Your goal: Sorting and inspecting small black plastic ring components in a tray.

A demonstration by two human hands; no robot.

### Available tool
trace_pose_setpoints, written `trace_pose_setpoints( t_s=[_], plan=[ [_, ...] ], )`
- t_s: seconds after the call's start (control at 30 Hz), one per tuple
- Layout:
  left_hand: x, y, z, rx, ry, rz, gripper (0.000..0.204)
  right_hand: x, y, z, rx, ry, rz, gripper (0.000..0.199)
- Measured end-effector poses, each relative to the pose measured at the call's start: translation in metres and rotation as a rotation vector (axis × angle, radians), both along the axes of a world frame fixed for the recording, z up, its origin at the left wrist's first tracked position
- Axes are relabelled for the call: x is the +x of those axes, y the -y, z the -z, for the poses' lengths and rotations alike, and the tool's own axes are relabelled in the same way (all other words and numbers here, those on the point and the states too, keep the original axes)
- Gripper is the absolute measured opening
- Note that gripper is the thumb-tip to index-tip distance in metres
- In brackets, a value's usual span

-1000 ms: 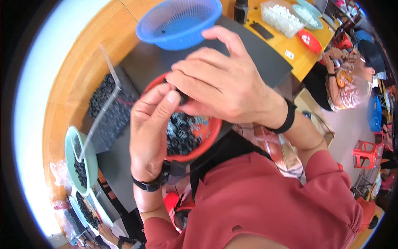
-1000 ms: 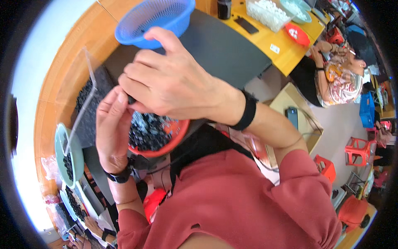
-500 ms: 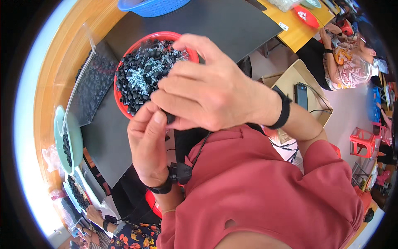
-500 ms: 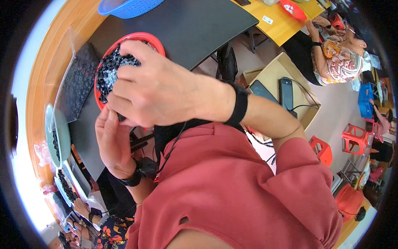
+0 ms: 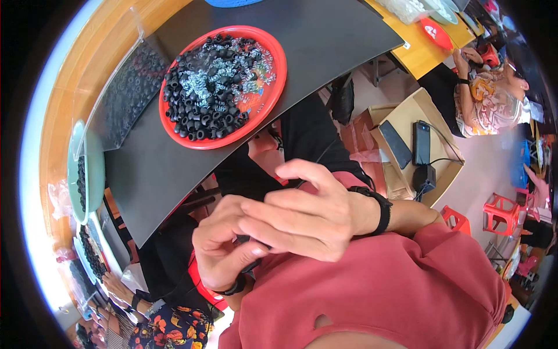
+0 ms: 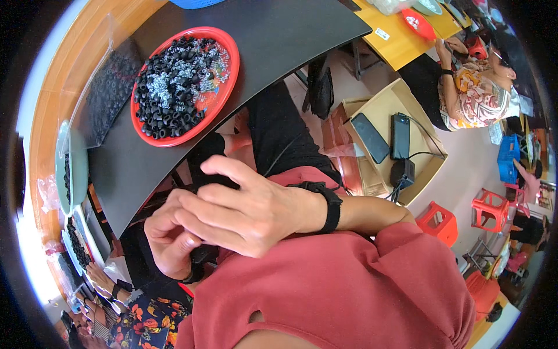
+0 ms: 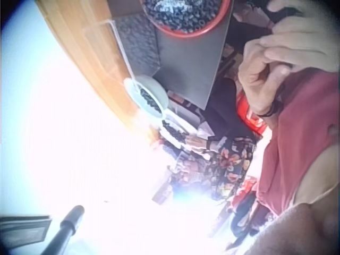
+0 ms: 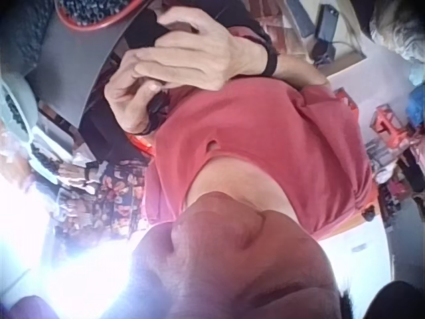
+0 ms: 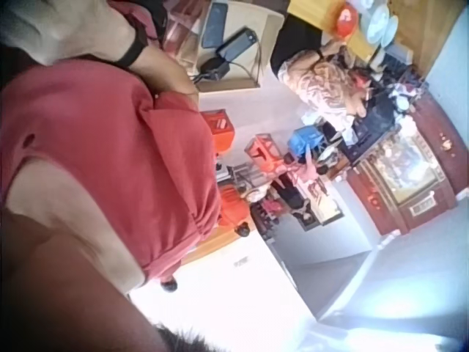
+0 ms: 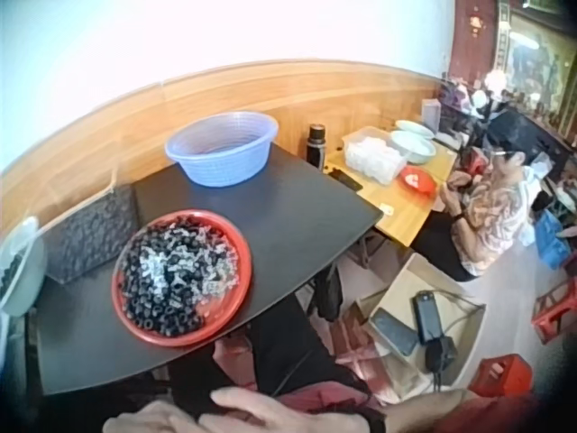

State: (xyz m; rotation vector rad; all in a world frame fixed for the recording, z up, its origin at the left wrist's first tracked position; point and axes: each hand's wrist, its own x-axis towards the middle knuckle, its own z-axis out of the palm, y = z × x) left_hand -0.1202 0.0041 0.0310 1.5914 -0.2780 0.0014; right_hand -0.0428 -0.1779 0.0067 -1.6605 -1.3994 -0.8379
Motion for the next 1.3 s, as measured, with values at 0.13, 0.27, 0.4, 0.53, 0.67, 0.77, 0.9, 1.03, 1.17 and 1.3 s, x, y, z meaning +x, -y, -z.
trace_pose_setpoints(
  t_s=[0.13,0.27,0.4,0.53,0.67,0.77,0.9,1.03,1.17,1.3],
  plan=[
    [0.007,0.004,-0.001,0.041,0.099,0.231,0.023,-0.01,0.015,0.005,0.028,0.07,-0.053,0.028],
    [0.011,0.006,0.003,0.097,0.158,0.336,0.025,-0.012,0.024,0.009,0.058,0.101,-0.091,0.029],
    [0.014,0.012,0.002,0.092,0.122,0.345,0.024,-0.014,0.031,0.012,0.033,0.057,-0.027,0.026],
    [0.01,0.012,0.005,0.057,0.095,0.326,0.023,-0.011,0.031,0.013,0.033,0.045,-0.061,0.027],
    [0.0,0.012,0.01,0.028,0.094,0.271,0.024,-0.009,0.028,0.014,0.004,0.044,-0.122,0.027],
    [-0.001,0.011,0.011,0.026,0.069,0.249,0.024,-0.008,0.026,0.016,0.0,0.042,-0.132,0.027],
    [0.006,0.012,0.01,0.034,0.053,0.256,0.024,-0.004,0.03,0.014,-0.048,0.029,-0.103,0.027],
    [0.017,0.013,0.014,0.01,0.058,0.308,0.025,-0.006,0.032,0.019,-0.046,-0.018,-0.064,0.025],
    [0.022,0.014,0.019,-0.025,0.037,0.326,0.026,-0.006,0.033,0.025,-0.042,-0.048,-0.023,0.022],
    [0.027,0.012,0.022,-0.041,0.024,0.34,0.026,-0.006,0.031,0.029,-0.039,-0.064,-0.005,0.022]
  ],
)
